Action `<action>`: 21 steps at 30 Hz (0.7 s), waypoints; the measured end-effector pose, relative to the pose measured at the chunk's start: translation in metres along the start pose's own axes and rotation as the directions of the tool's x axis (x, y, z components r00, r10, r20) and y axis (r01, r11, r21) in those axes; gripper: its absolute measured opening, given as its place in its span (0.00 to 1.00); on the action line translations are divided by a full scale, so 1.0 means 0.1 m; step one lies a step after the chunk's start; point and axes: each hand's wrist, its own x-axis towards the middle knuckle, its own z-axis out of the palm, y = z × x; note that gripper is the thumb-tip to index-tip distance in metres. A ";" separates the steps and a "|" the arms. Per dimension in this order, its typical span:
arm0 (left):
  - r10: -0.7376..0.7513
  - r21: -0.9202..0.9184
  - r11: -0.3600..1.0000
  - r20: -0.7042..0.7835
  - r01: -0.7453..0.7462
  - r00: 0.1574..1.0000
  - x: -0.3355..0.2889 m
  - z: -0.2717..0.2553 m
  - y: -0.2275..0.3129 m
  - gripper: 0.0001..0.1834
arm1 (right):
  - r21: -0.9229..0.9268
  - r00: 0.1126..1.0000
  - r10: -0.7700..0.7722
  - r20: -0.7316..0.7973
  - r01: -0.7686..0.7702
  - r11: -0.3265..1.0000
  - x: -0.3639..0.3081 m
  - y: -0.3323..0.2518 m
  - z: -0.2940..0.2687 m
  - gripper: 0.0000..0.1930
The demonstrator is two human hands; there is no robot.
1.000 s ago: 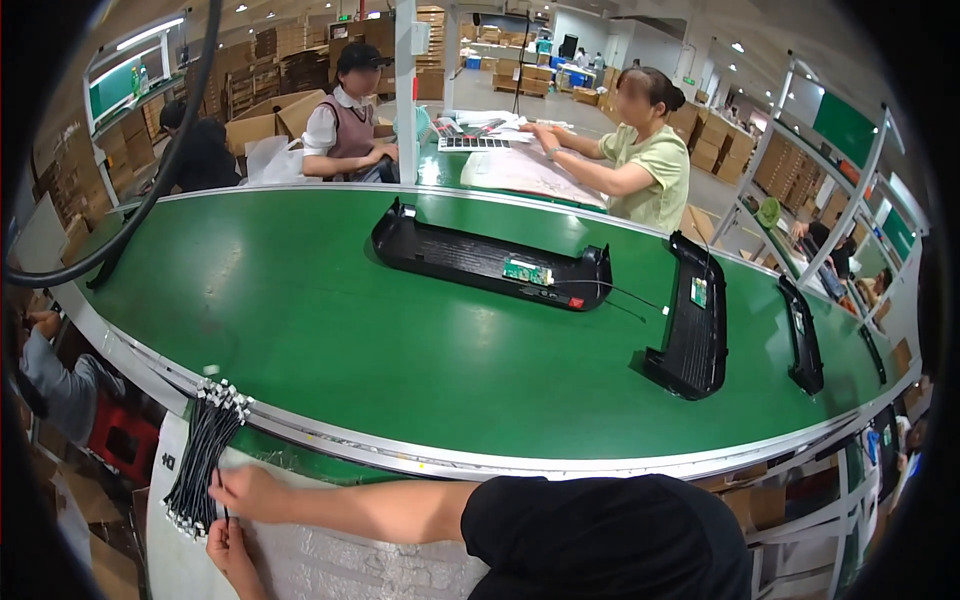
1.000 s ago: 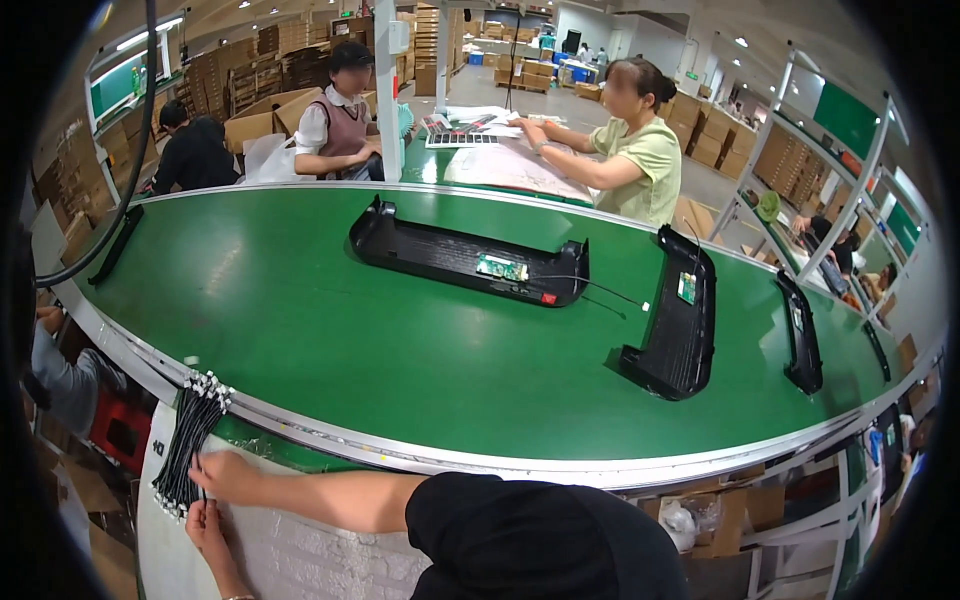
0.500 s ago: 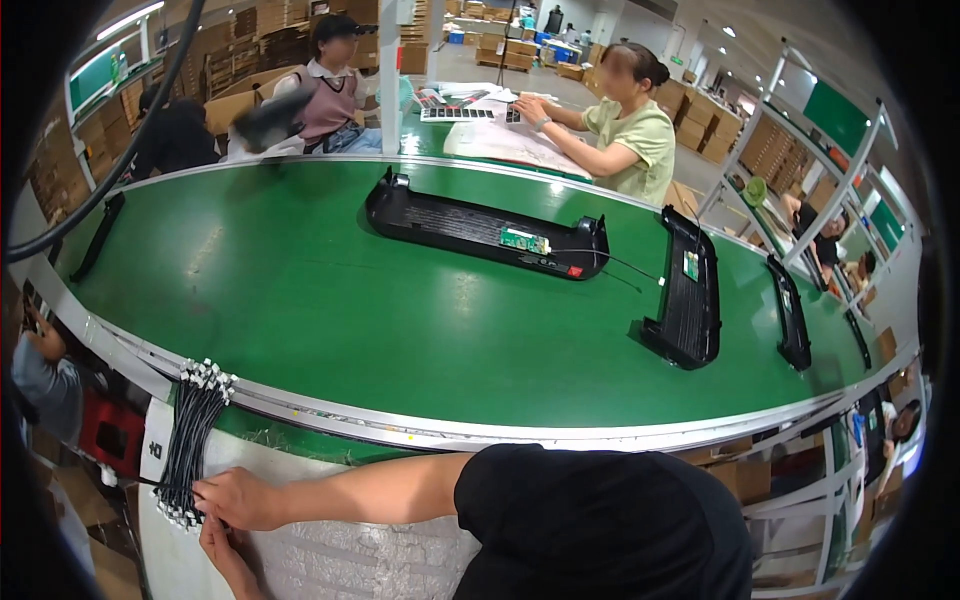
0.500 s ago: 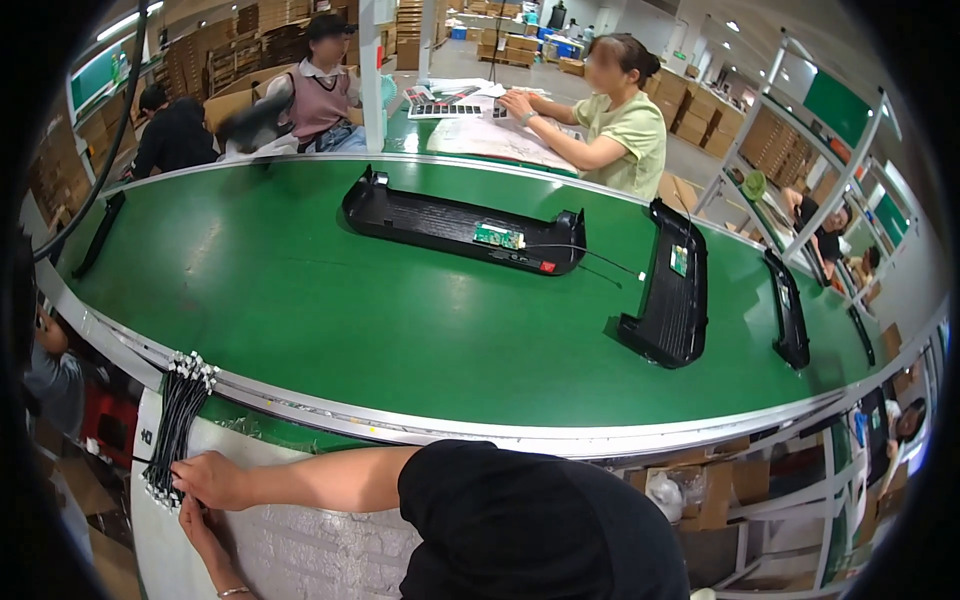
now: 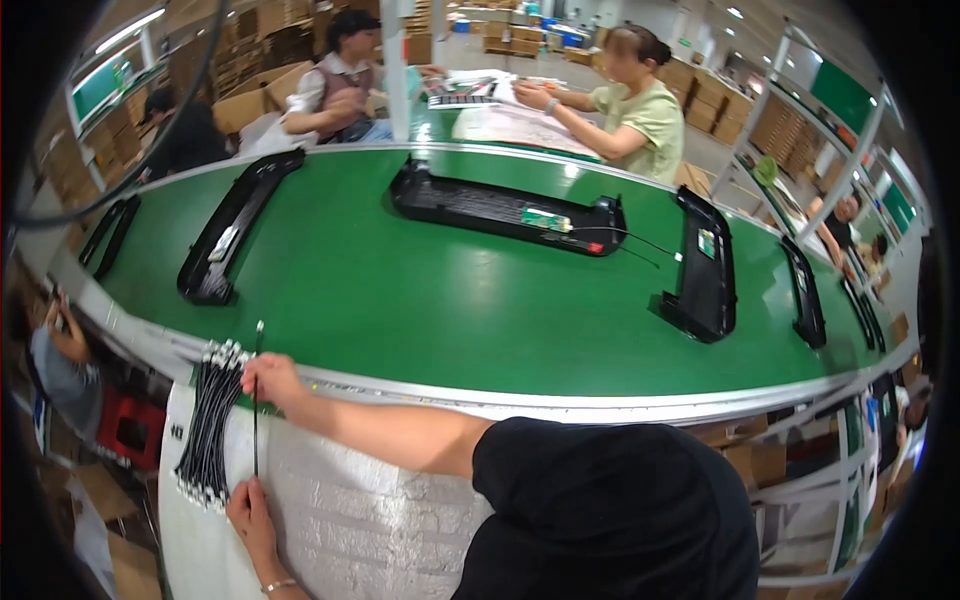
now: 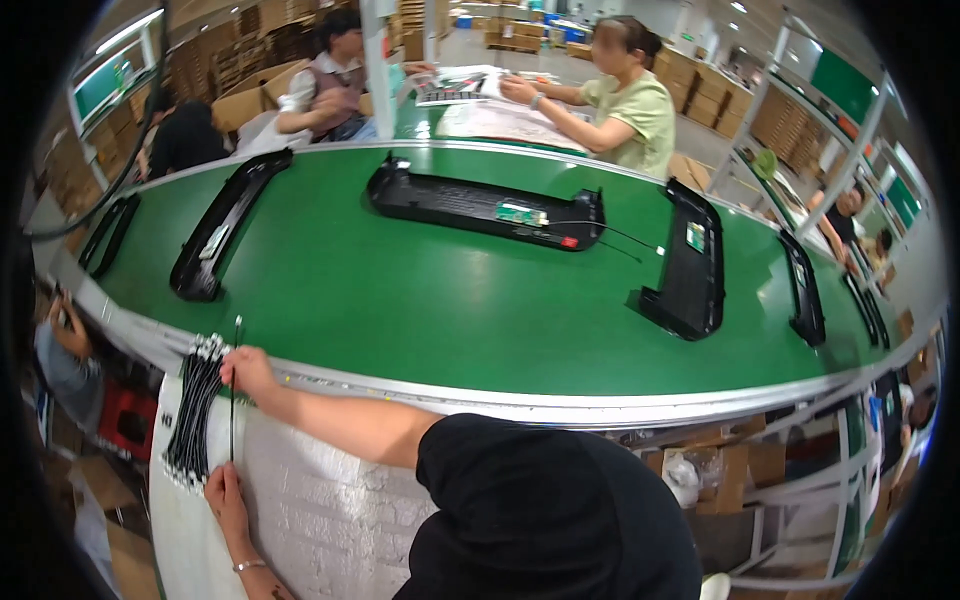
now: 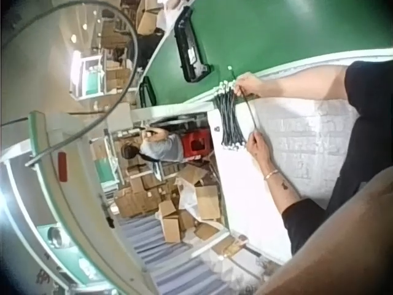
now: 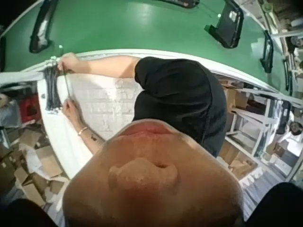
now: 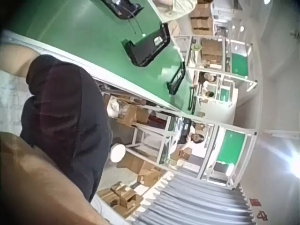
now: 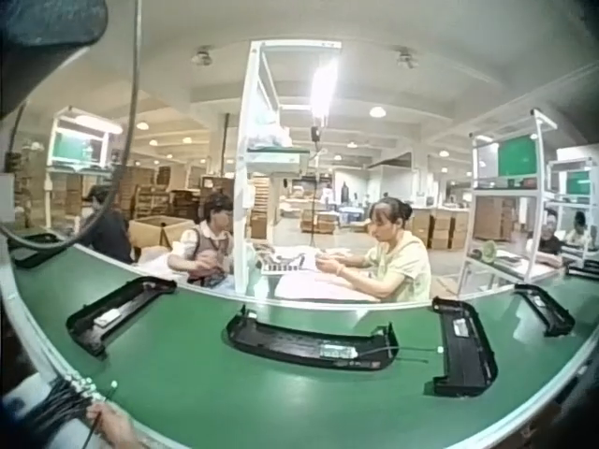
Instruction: Connecting wire bundles to circuit boards inside plastic housings on a factory assembly line.
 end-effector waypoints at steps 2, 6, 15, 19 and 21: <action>-0.026 0.020 0.999 -0.009 0.026 1.000 -0.05 -0.07 0.09 0.19 | -0.019 0.996 0.009 0.088 -0.008 1.000 0.01 0.02 0.04 0.09; -0.095 -0.172 0.982 -0.085 0.079 0.992 0.05 0.09 0.35 0.09 | -0.034 0.997 -0.082 -0.002 0.082 0.996 0.16 -0.46 -0.03 0.08; -0.072 -0.065 0.996 -0.156 0.062 0.985 0.01 0.01 0.23 0.07 | -0.948 0.918 -0.264 0.297 0.248 -0.202 1.47 -1.11 0.66 0.10; -0.054 0.024 0.998 -0.187 0.060 0.981 0.04 0.08 0.28 0.08 | -0.846 0.860 -0.248 0.446 0.314 -0.432 1.65 -0.72 0.86 0.12; 0.028 0.128 0.992 -0.181 -0.004 0.983 0.10 0.13 0.32 0.08 | -0.655 0.819 -0.099 0.565 0.372 -0.658 1.91 -0.51 0.83 0.11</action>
